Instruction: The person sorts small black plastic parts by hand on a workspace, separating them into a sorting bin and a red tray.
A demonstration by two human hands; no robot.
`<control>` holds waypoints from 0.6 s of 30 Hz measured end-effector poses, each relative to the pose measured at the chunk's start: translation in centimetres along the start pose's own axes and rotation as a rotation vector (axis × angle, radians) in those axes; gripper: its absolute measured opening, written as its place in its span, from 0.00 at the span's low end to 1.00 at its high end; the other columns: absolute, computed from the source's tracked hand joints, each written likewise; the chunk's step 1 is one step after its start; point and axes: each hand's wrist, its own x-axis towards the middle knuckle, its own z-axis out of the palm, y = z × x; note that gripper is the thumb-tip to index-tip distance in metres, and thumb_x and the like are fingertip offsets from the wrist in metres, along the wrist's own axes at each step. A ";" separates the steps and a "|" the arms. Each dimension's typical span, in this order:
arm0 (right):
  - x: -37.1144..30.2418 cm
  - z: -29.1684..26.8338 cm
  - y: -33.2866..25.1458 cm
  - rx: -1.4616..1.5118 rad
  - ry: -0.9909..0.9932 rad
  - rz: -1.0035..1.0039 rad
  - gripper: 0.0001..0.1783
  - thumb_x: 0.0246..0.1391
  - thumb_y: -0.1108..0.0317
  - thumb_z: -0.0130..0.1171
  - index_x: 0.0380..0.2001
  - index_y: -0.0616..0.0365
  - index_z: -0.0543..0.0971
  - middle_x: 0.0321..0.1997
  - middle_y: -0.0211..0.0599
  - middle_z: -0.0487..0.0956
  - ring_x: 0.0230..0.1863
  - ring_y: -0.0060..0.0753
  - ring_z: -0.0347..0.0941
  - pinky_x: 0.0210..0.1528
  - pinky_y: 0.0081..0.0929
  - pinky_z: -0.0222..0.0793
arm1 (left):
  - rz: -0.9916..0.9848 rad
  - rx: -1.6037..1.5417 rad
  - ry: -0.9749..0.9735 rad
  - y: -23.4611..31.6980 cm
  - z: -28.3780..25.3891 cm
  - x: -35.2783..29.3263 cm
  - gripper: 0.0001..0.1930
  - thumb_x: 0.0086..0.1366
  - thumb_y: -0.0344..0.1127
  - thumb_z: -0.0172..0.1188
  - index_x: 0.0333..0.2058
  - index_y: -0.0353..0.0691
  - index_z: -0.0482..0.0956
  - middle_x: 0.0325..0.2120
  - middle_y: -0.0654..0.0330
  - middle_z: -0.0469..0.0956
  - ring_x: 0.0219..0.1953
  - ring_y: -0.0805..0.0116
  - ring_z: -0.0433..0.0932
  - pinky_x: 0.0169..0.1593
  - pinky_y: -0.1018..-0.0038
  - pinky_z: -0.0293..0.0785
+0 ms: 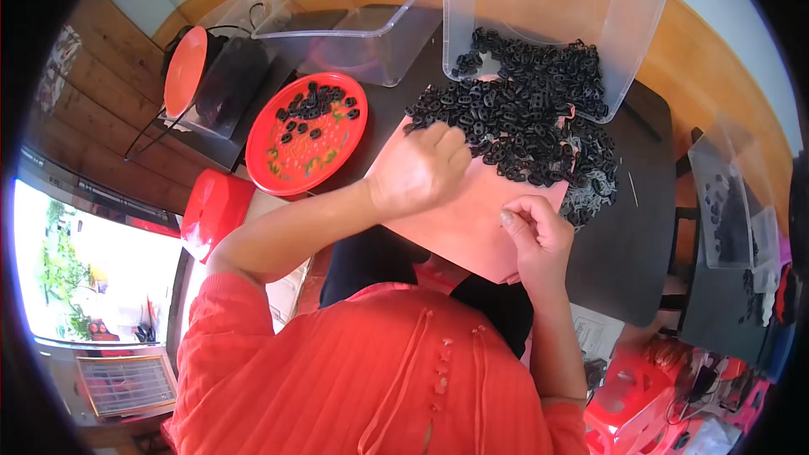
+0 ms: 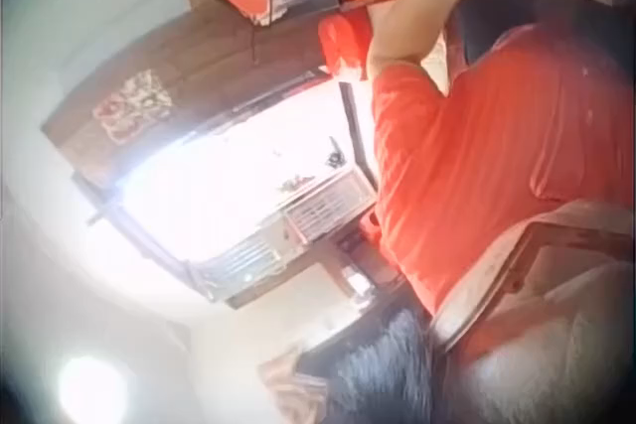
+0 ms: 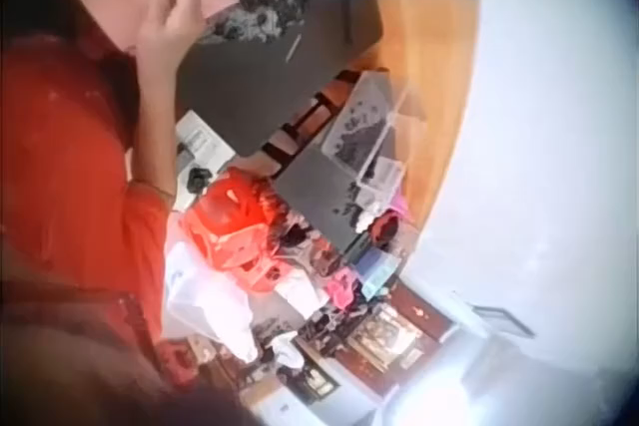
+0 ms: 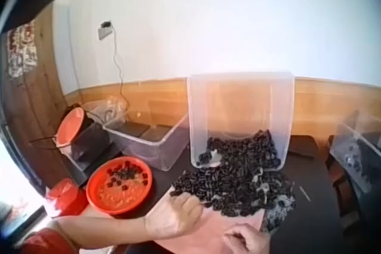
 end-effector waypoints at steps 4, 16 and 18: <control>0.2 0.0 0.2 0.023 0.010 0.002 0.03 0.54 0.79 0.61 0.32 0.64 0.76 0.26 0.29 0.77 0.26 0.14 0.69 0.30 0.16 0.66 | 0.012 -0.292 0.005 1.6 0.3 -2.9 0.08 0.51 0.26 0.63 0.32 0.38 0.78 0.28 0.57 0.72 0.32 0.59 0.74 0.34 0.66 0.73; 0.1 0.1 0.4 -0.010 0.021 -0.002 0.04 0.54 0.79 0.62 0.32 0.64 0.76 0.24 0.27 0.76 0.24 0.13 0.68 0.28 0.15 0.65 | 0.021 -0.489 0.044 0.3 1.5 -2.2 0.10 0.50 0.26 0.63 0.34 0.39 0.78 0.30 0.56 0.72 0.35 0.58 0.73 0.37 0.62 0.72; 0.1 0.1 0.4 -0.025 0.021 -0.005 0.04 0.53 0.79 0.62 0.32 0.64 0.76 0.24 0.27 0.76 0.24 0.13 0.68 0.28 0.15 0.65 | 0.067 -0.394 0.038 0.3 2.3 -2.1 0.10 0.50 0.26 0.63 0.33 0.39 0.78 0.30 0.57 0.73 0.35 0.58 0.73 0.36 0.62 0.72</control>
